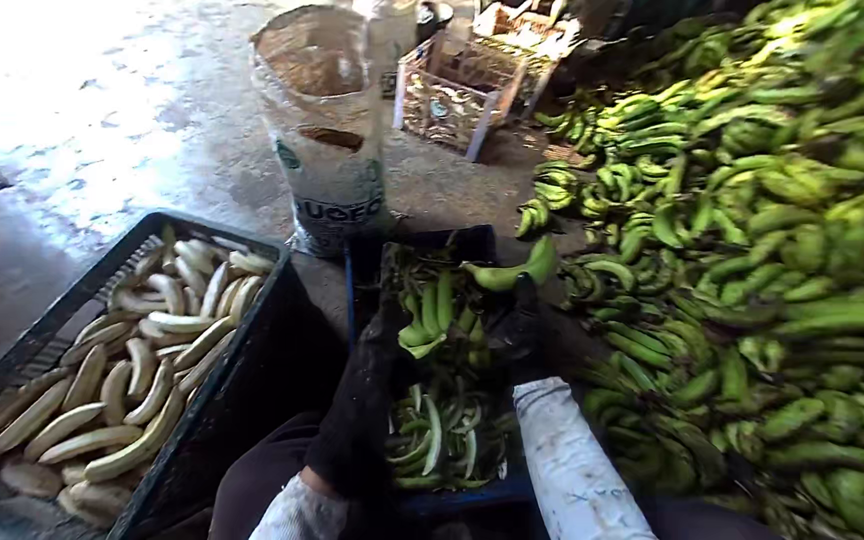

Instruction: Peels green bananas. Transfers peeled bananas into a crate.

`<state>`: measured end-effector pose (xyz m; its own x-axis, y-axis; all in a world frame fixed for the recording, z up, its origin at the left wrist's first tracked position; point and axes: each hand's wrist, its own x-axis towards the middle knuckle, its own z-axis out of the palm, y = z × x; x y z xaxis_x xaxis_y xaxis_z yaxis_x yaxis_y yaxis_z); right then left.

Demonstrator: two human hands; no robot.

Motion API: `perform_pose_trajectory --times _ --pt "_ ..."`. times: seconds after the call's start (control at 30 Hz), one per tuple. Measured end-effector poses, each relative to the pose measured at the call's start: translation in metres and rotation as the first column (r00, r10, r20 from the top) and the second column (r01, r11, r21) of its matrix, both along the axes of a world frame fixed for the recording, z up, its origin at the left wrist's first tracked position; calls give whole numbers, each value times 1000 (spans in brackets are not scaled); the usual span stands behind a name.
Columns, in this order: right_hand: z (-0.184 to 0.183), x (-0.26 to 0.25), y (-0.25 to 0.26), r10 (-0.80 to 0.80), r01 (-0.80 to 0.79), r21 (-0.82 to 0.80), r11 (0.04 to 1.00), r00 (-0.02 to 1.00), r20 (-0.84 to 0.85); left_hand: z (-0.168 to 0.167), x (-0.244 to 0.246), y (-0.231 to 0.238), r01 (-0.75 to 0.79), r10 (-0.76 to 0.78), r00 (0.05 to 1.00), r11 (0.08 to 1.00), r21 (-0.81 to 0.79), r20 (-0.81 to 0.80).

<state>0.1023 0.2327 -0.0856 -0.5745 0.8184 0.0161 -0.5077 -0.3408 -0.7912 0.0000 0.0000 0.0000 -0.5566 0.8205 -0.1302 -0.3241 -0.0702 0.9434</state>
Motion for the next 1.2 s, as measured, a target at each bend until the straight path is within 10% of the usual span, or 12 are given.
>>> perform_pose_trajectory --times 0.27,0.47,0.83,1.03,1.2 --pt "81 70 4 -110 93 162 982 989 98 -3 48 4 133 -148 963 988 -82 -226" --pt "105 119 -34 -222 53 468 882 923 315 -29 108 8 206 -207 978 978 -25 -38" --pt "104 163 -60 -157 37 347 937 933 324 27 154 -2 148 -107 986 917 372 -128" --pt "126 171 -54 138 -128 182 975 990 -41 -33 162 -18 404 -427 904 874 -269 -28" --pt "128 164 -41 125 -124 39 992 992 -29 0 146 -12 349 -382 903 919 -181 -197"
